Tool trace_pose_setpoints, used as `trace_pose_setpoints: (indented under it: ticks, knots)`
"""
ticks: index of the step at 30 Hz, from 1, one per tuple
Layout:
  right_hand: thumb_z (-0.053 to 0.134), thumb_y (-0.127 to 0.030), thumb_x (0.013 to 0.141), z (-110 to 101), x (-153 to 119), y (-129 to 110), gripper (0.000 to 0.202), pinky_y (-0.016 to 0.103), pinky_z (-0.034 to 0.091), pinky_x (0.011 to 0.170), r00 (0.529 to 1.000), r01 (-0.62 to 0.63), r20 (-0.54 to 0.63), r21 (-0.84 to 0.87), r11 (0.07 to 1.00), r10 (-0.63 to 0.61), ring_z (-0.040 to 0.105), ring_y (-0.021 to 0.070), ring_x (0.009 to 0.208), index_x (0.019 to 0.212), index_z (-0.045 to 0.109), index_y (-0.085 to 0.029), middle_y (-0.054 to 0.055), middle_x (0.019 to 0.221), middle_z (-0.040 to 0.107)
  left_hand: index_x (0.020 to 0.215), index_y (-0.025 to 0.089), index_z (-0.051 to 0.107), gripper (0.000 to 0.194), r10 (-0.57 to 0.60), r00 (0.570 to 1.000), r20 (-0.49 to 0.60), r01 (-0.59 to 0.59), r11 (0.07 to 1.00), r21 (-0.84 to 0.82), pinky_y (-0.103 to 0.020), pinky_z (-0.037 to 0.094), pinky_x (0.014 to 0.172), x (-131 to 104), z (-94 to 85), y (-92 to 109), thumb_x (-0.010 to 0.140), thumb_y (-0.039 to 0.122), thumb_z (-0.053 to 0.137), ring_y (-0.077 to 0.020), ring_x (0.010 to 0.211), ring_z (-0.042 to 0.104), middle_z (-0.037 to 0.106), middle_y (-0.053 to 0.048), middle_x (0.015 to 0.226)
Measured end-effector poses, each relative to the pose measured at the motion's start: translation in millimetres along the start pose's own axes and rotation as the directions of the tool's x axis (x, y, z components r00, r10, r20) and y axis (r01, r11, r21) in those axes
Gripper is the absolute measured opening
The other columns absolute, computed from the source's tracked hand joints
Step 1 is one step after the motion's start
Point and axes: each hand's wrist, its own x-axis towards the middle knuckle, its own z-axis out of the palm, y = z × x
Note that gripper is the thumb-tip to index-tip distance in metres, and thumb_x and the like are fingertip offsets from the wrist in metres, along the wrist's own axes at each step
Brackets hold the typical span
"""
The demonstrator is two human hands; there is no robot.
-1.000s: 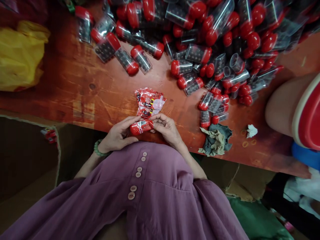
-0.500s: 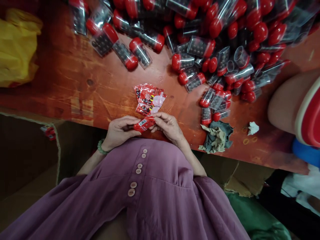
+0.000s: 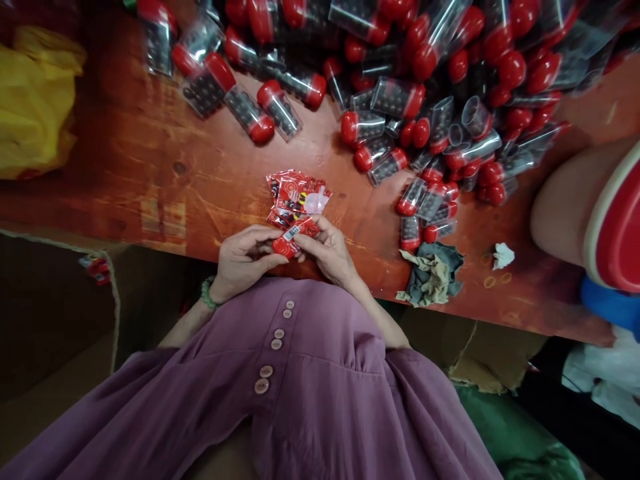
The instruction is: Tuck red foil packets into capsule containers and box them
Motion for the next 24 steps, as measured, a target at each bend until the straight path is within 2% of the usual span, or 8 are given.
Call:
trace_pose_setpoints:
  ticks: [3,5,7,14,19,24]
  knots:
    - [0.081,-0.044,0.074,5,3,0,0.035,0.015,0.046,0.043,1.0,-0.006,0.013,0.043,0.999,0.006,0.053,0.005,0.046,0.092,0.058,-0.024,-0.009,0.067,0.061,0.133,0.024,0.062,0.057,0.088,0.991,0.102,-0.097,0.992,0.082,-0.026,0.06,0.074,6,-3.0,7,0.08,0.034,0.079,-0.0146,0.089,0.068,0.069,-0.008,0.109]
    - [0.081,-0.044,0.074,6,5,0,0.035,0.016,0.045,0.043,1.0,-0.018,0.024,0.059,0.998,0.016,0.051,0.0053,0.047,0.091,0.058,-0.023,-0.009,0.067,0.06,0.137,0.025,0.059,0.057,0.129,0.978,0.164,-0.152,0.98,0.131,-0.029,0.059,0.081,9,-5.5,8,0.084,0.033,0.075,-0.0164,0.096,0.067,0.068,-0.009,0.111]
    - [0.081,-0.043,0.072,5,7,0,0.035,0.017,0.046,0.044,0.999,-0.028,0.023,0.061,0.998,0.027,0.052,0.0058,0.049,0.089,0.058,-0.023,-0.008,0.069,0.06,0.137,0.025,0.06,0.053,0.146,0.974,0.175,-0.173,0.973,0.15,-0.03,0.058,0.084,11,-6.6,7,0.086,0.032,0.073,-0.0165,0.097,0.067,0.068,-0.008,0.109]
    - [0.084,-0.04,0.067,8,12,0,0.041,0.027,0.058,0.073,0.998,-0.052,0.035,0.083,0.995,0.049,0.067,0.0119,0.073,0.097,0.062,-0.022,-0.002,0.087,0.071,0.126,0.03,0.068,0.047,0.185,0.983,0.015,-0.185,0.979,0.081,-0.022,0.055,0.068,13,0.6,2,0.08,0.028,0.079,-0.0103,0.079,0.065,0.07,-0.002,0.096]
    - [0.088,-0.04,0.06,11,16,-4,0.047,0.025,0.058,0.066,0.996,-0.088,0.026,0.141,0.986,0.085,0.067,0.0118,0.07,0.095,0.063,-0.022,-0.001,0.089,0.074,0.114,0.029,0.074,0.038,0.17,0.982,-0.079,-0.161,0.981,0.109,-0.021,0.054,0.064,14,4.0,3,0.077,0.026,0.082,-0.0095,0.074,0.065,0.071,-0.001,0.089]
    - [0.09,-0.039,0.056,12,18,-5,0.052,0.021,0.055,0.058,0.994,-0.107,0.039,0.202,0.974,0.101,0.064,0.0097,0.065,0.097,0.062,-0.022,-0.002,0.087,0.073,0.099,0.026,0.077,0.024,0.123,0.984,-0.129,-0.107,0.986,0.124,-0.023,0.055,0.064,17,6.2,4,0.076,0.027,0.083,-0.0099,0.072,0.066,0.072,0.0,0.085]
